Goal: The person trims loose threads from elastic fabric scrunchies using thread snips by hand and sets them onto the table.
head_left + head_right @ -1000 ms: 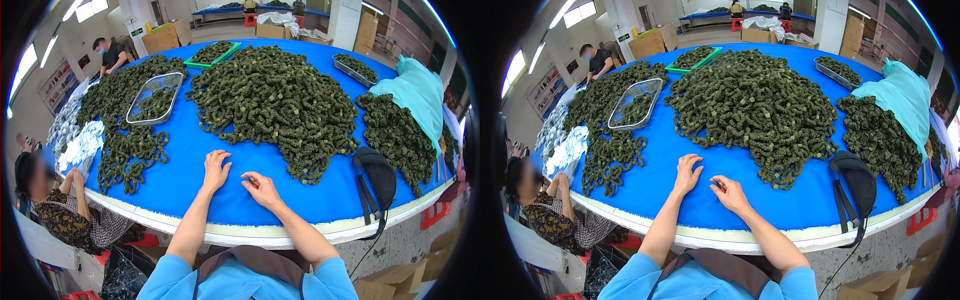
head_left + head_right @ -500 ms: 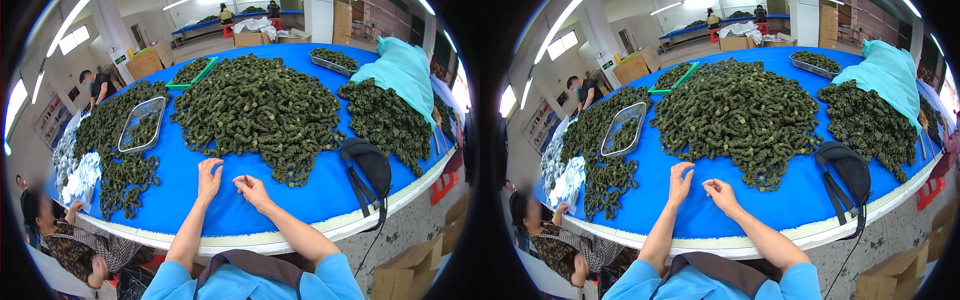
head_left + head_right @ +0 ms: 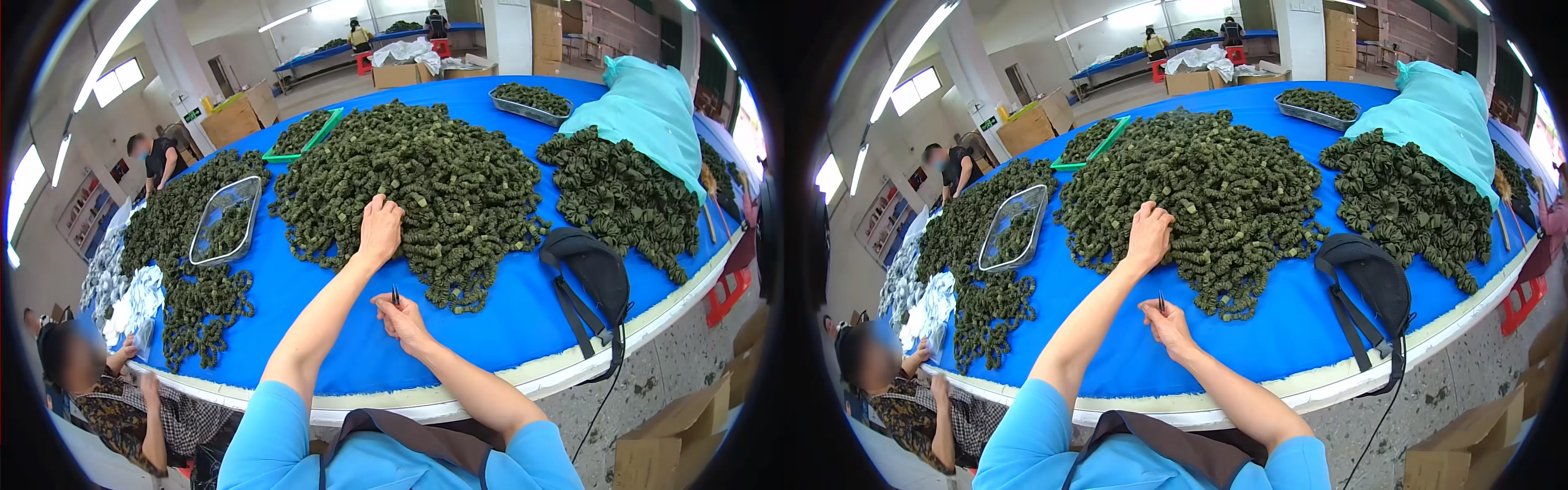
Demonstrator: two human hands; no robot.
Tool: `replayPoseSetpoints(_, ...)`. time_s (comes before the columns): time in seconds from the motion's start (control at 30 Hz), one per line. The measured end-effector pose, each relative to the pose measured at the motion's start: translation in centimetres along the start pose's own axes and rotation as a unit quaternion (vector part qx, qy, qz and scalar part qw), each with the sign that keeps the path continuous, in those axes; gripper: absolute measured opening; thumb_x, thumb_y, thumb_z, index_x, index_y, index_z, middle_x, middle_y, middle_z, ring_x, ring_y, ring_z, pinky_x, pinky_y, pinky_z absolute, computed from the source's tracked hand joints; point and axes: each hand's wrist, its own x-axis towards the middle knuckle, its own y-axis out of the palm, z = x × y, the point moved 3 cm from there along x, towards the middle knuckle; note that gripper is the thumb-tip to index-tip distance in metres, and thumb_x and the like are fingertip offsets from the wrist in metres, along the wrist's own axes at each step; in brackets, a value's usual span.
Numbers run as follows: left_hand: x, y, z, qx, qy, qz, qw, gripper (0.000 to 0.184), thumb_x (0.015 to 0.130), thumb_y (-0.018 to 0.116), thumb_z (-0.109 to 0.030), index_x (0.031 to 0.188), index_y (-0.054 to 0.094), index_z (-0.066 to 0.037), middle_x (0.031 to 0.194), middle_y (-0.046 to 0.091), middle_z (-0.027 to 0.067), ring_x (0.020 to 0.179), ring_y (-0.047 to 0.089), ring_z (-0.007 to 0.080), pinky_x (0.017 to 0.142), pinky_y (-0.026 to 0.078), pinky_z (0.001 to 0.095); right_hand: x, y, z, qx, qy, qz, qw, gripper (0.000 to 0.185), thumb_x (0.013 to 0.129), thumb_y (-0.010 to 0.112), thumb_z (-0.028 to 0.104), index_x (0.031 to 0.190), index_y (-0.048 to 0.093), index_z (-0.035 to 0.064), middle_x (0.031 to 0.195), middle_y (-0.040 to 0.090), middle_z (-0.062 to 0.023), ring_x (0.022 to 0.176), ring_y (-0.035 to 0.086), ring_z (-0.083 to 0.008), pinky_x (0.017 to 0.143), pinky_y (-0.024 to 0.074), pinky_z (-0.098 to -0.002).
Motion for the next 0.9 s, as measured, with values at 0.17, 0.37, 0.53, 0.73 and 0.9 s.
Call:
replayPoseSetpoints(0.17,0.9,-2.4,0.8,-0.069,0.004,-0.030,0.997,0.024,0.075,0.061,-0.002,0.099,0.064,-0.006,0.096,0.061,0.0071,0.101,0.051,0.0289,0.089,0.044,0.0384,-0.4,0.2,1.1,-0.007,-0.023,-0.002,1.000,0.015,0.091,0.063,0.019,0.099,0.066,0.0071,0.070,0.057,-0.0025,0.044,0.035,-0.0032,0.037,0.0230,-0.0182)
replayPoseSetpoints(0.37,-4.8,-9.2,0.3,-0.347,-0.303,0.015,0.888,0.020,0.085,0.064,-0.006,0.105,0.063,-0.005,0.095,0.062,0.0091,0.090,0.058,0.0197,0.077,0.049,0.0323,-0.6,0.3,3.1,-0.045,-0.124,-0.088,0.987,0.018,0.091,0.064,0.020,0.105,0.064,0.0075,0.075,0.059,-0.0034,0.043,0.034,-0.0032,0.035,0.0217,-0.0184)
replayPoseSetpoints(0.53,-13.2,-9.8,0.1,-0.589,-0.436,0.021,0.680,0.021,0.089,0.064,-0.008,0.110,0.062,-0.004,0.094,0.064,0.0097,0.084,0.060,0.0147,0.069,0.050,0.0282,-0.8,1.0,3.1,-0.039,-0.131,-0.104,0.985,0.020,0.092,0.063,0.021,0.106,0.064,0.0055,0.079,0.062,-0.0053,0.045,0.037,-0.0034,0.036,0.0236,-0.0181)
replayPoseSetpoints(0.73,-17.7,-11.5,-1.8,-0.618,-0.471,0.019,0.629,0.022,0.089,0.065,-0.007,0.110,0.062,-0.001,0.090,0.064,0.0082,0.084,0.061,0.0139,0.069,0.049,0.0238,-0.8,1.0,0.1,-0.147,-0.056,-0.005,0.988,0.019,0.094,0.060,0.022,0.099,0.064,0.0046,0.079,0.063,-0.0049,0.046,0.039,-0.0033,0.037,0.0251,-0.0176)
replayPoseSetpoints(0.9,-20.0,-10.6,-0.3,-0.617,-0.440,0.059,0.650,0.018,0.089,0.064,-0.007,0.106,0.065,-0.001,0.086,0.064,0.0063,0.079,0.058,0.0115,0.069,0.047,0.0208,-1.2,1.5,-2.3,-0.206,0.003,0.078,0.976,0.019,0.095,0.058,0.023,0.092,0.064,0.0053,0.076,0.061,-0.0037,0.046,0.039,-0.0033,0.038,0.0259,-0.0172)
